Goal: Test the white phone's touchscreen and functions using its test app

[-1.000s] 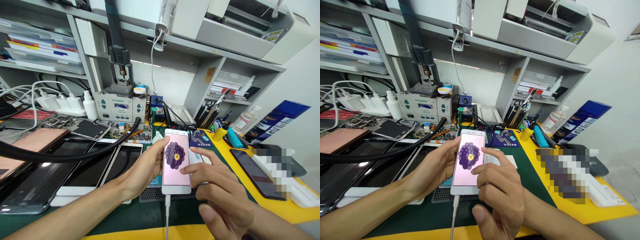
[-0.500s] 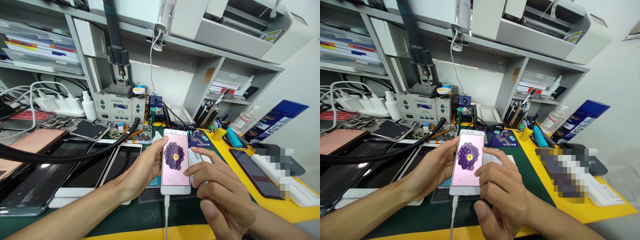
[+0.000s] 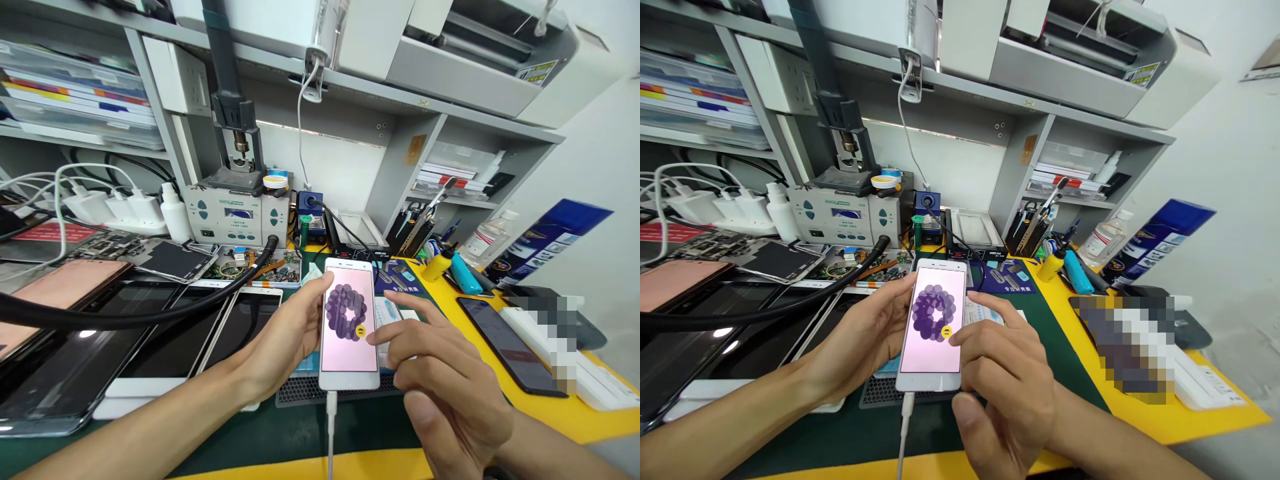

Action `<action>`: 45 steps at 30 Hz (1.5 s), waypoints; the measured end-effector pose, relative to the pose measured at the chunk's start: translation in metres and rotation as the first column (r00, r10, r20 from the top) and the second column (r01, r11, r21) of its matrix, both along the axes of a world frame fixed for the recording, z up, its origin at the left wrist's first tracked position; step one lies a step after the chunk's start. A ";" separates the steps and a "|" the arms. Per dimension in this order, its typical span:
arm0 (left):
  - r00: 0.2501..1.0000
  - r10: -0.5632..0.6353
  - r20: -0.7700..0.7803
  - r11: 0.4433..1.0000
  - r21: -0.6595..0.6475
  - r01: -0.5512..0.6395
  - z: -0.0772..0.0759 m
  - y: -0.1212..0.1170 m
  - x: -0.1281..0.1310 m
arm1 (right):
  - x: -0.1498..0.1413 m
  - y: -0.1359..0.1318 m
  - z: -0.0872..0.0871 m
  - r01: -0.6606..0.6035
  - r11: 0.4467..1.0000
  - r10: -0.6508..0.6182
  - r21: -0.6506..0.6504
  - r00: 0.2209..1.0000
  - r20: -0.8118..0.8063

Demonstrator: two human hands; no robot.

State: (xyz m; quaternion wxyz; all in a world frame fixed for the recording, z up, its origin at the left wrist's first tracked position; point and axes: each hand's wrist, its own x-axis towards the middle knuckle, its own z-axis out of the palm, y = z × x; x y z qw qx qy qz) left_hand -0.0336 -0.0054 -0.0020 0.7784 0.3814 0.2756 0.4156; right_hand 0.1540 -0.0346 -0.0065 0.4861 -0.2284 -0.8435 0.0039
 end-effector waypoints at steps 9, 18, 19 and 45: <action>1.000 0.009 0.008 1.000 -0.003 -0.009 0.001 0.000 0.001 | -0.001 0.001 0.007 0.018 0.999 -0.017 0.038 1.000 -0.010; 1.000 -0.005 0.000 1.000 0.018 0.005 -0.002 0.000 0.000 | -0.005 0.004 0.009 0.045 0.998 -0.042 0.045 0.997 -0.066; 1.000 -0.006 -0.003 1.000 0.016 0.006 -0.002 0.000 0.000 | -0.006 0.003 0.010 0.048 0.998 -0.044 0.048 0.995 -0.086; 1.000 0.009 0.010 1.000 0.020 -0.009 -0.008 0.001 0.000 | 0.000 0.006 -0.005 0.065 0.998 -0.066 -0.011 0.979 -0.195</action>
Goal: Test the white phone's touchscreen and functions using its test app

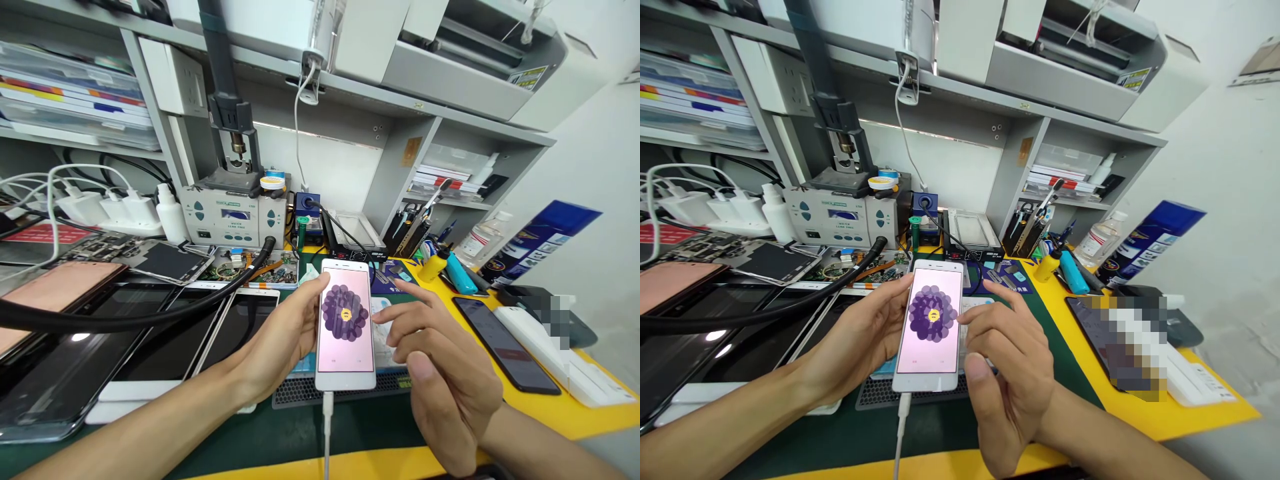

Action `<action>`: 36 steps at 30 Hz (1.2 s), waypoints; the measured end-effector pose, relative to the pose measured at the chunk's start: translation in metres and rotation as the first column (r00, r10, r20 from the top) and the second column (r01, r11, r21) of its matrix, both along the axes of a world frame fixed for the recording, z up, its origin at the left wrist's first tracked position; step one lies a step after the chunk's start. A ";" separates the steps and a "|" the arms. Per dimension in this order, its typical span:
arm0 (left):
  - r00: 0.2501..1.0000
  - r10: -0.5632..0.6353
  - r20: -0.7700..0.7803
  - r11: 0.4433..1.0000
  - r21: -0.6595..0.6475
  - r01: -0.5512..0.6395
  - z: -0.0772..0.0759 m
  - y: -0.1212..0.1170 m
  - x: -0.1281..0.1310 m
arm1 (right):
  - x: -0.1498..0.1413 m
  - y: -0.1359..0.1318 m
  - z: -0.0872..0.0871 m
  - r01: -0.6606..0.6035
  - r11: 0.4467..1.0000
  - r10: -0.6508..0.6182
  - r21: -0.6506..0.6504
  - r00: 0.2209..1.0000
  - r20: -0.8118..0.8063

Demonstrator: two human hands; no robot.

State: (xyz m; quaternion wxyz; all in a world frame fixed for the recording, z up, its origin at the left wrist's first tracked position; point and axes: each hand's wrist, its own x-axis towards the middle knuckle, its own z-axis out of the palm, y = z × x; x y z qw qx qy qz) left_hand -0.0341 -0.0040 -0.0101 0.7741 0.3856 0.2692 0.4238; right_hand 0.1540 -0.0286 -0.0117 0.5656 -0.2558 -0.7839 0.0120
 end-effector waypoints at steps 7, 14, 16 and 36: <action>1.000 -0.005 0.005 1.000 -0.007 0.005 0.003 0.000 0.001 | 0.001 0.003 0.005 0.003 1.000 -0.004 0.007 0.993 0.116; 1.000 0.003 -0.007 1.000 -0.016 -0.003 0.003 0.001 0.001 | 0.004 0.005 0.002 -0.005 1.000 0.005 0.001 0.991 0.135; 1.000 0.000 -0.014 1.000 -0.014 -0.001 0.002 0.000 0.000 | 0.003 0.004 0.000 0.008 1.000 -0.008 -0.001 0.996 0.085; 1.000 0.007 -0.008 1.000 -0.027 -0.007 0.005 -0.003 0.000 | 0.002 0.006 0.005 0.009 1.000 -0.010 0.005 0.980 0.201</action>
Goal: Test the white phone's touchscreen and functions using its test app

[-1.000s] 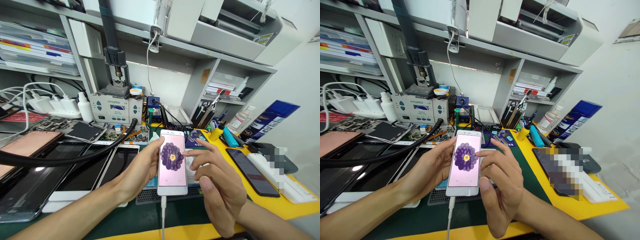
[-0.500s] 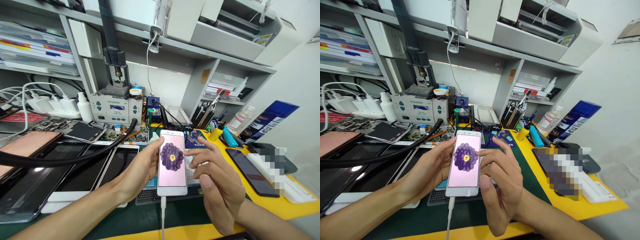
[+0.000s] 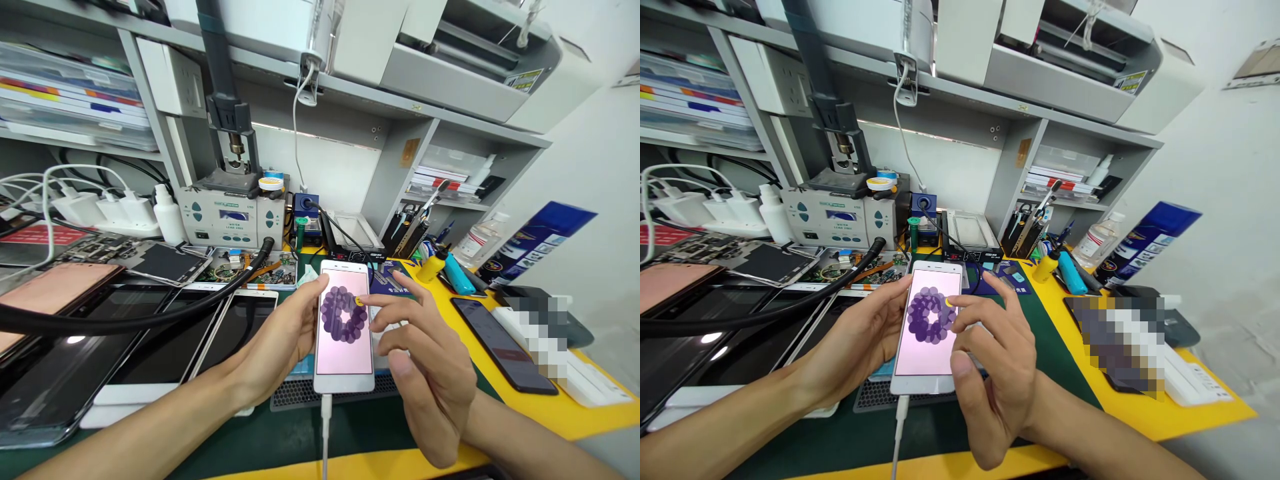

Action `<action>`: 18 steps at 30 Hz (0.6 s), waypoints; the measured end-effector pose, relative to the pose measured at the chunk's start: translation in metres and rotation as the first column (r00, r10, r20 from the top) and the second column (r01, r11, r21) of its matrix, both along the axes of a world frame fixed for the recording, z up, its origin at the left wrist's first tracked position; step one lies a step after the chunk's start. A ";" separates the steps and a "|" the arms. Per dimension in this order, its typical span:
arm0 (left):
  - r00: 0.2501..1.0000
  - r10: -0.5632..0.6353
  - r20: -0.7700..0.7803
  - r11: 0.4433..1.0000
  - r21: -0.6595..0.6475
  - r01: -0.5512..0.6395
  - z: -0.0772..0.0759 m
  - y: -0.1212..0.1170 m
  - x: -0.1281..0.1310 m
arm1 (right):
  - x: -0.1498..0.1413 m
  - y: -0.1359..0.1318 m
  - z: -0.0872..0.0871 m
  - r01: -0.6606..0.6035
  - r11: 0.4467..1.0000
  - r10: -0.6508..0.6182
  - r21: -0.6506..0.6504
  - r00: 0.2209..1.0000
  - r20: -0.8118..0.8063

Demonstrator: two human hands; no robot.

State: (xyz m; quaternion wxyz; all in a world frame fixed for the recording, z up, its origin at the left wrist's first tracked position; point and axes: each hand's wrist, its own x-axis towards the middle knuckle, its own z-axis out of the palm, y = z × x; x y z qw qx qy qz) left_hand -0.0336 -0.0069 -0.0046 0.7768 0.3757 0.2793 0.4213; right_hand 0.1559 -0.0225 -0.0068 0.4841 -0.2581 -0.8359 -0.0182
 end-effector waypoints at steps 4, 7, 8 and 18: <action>1.000 -0.005 0.017 1.000 0.005 0.005 -0.001 0.001 0.000 | 0.001 -0.001 0.001 0.016 1.000 -0.016 0.013 1.000 -0.012; 1.000 0.000 0.020 1.000 -0.001 0.000 -0.001 0.002 0.001 | 0.002 -0.001 0.000 0.015 1.000 -0.015 0.007 1.000 -0.013; 1.000 0.001 0.015 1.000 -0.003 -0.001 -0.001 0.002 0.001 | 0.002 0.000 0.000 0.016 1.000 -0.016 0.004 1.000 -0.017; 1.000 -0.008 -0.006 1.000 -0.010 0.008 0.003 0.001 0.001 | -0.002 0.002 0.005 -0.005 1.000 0.002 0.023 0.992 0.128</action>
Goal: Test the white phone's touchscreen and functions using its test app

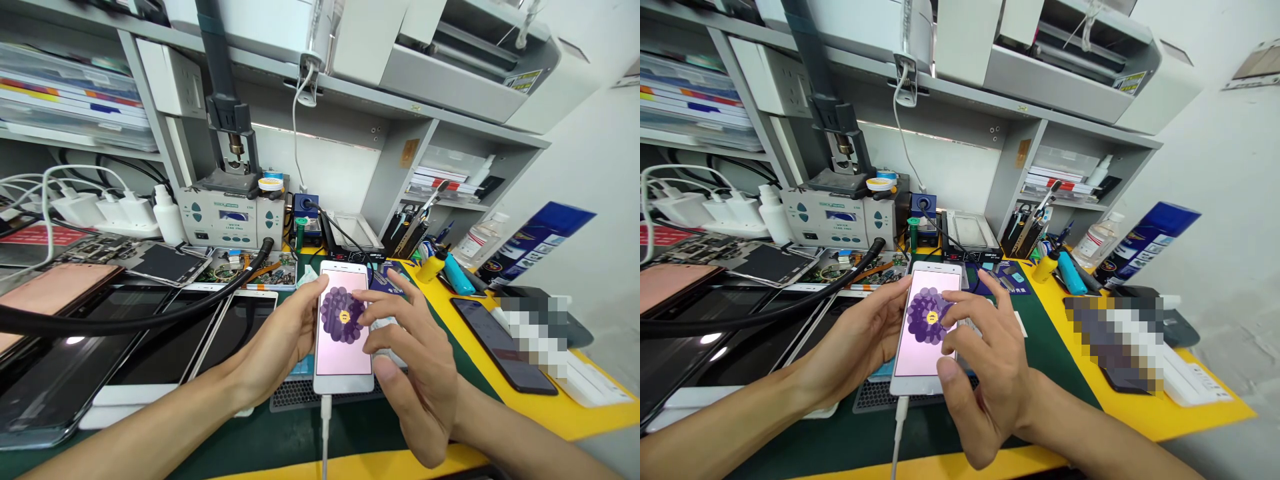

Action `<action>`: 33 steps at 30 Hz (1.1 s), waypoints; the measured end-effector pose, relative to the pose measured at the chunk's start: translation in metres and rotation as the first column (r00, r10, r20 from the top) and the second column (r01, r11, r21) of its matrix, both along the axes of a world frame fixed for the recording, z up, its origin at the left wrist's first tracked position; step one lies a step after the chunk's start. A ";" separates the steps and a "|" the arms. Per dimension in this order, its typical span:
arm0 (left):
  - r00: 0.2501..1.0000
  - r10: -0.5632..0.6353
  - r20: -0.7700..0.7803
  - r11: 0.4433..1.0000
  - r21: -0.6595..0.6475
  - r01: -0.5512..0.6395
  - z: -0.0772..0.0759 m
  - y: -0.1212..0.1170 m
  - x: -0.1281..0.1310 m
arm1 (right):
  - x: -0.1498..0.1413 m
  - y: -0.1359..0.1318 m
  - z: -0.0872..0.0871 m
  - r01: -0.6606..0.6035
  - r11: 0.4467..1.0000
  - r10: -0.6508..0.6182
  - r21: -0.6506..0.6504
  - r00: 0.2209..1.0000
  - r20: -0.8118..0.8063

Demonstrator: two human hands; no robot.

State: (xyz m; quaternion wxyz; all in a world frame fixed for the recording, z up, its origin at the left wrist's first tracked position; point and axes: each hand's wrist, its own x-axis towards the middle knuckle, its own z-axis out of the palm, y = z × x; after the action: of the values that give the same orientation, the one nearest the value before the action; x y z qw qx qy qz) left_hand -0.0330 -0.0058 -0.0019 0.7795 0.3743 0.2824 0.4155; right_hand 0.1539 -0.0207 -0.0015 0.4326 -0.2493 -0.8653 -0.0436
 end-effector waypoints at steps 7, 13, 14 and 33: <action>1.000 -0.005 0.013 1.000 0.010 0.005 0.000 0.001 0.001 | 0.000 0.000 -0.002 0.023 1.000 -0.023 -0.002 0.997 -0.078; 1.000 -0.010 0.024 1.000 0.014 0.009 -0.001 -0.001 0.000 | 0.001 -0.001 -0.001 -0.004 1.000 0.004 0.001 0.999 -0.045; 1.000 -0.011 0.023 1.000 0.012 0.011 -0.001 -0.001 0.000 | 0.001 -0.001 -0.001 -0.013 1.000 0.013 0.004 1.000 -0.027; 1.000 -0.007 0.001 1.000 0.017 0.007 0.000 -0.002 0.000 | 0.001 -0.001 -0.001 -0.008 1.000 0.008 0.006 1.000 0.002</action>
State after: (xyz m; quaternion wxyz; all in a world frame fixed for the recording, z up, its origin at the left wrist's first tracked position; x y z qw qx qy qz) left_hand -0.0329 -0.0073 -0.0019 0.7778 0.3816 0.2771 0.4155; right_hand 0.1550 -0.0215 -0.0024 0.4327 -0.2446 -0.8666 -0.0445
